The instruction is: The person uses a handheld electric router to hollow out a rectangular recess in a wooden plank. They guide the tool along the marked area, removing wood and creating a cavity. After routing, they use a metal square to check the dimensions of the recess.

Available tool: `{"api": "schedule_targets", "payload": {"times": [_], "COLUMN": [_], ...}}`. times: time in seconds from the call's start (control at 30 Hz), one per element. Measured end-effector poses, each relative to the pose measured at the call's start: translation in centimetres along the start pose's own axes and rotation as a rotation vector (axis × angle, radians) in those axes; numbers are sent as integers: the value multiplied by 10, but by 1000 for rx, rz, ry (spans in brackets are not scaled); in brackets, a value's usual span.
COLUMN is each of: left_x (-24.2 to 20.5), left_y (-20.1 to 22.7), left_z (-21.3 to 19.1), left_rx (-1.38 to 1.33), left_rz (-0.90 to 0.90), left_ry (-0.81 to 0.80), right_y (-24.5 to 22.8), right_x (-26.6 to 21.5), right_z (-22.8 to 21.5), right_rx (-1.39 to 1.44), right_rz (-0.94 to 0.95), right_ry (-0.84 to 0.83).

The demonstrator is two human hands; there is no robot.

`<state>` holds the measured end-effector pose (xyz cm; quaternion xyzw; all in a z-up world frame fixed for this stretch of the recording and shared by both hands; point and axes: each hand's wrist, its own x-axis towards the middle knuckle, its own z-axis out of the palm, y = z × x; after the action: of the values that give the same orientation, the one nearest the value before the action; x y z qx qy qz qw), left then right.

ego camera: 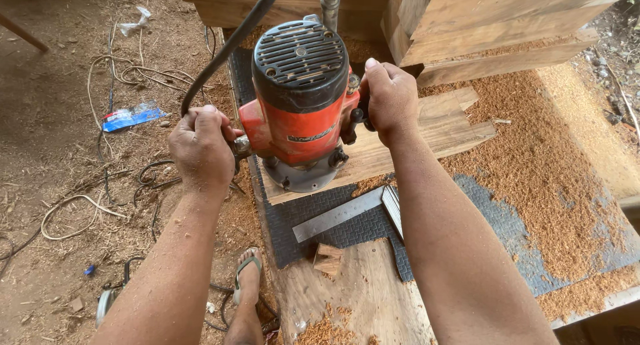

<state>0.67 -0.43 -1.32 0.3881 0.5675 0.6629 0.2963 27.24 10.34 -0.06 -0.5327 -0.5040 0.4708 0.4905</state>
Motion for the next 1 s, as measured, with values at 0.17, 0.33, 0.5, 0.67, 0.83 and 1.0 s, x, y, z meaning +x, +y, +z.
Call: {"api": "schedule_targets", "payload": {"times": [0.17,0.33,0.5,0.67,0.83,1.0], "left_x": [0,-2,-3,-6,-3,-5], "left_y": [-1,-1,0,-4,-7,-7], "left_z": [-1,1,1,1,1,-2], "left_rx": [34,-11,-11,-61,-99,45], "left_rz": [5,34,20,54,51,28], "left_ry": [-8,4,-1,3,-17,14], "right_y": [-1,1,2,7,5,6], "right_x": [1,2,4,3,4,1], "right_z": [2,1,1,1,1,2], "right_rx": [-56,-11,12,-12,22,41], "right_rz": [-36,-10,-51,-56,-63,-70], "right_ry": [8,3,-1,13,-3,-14]}}
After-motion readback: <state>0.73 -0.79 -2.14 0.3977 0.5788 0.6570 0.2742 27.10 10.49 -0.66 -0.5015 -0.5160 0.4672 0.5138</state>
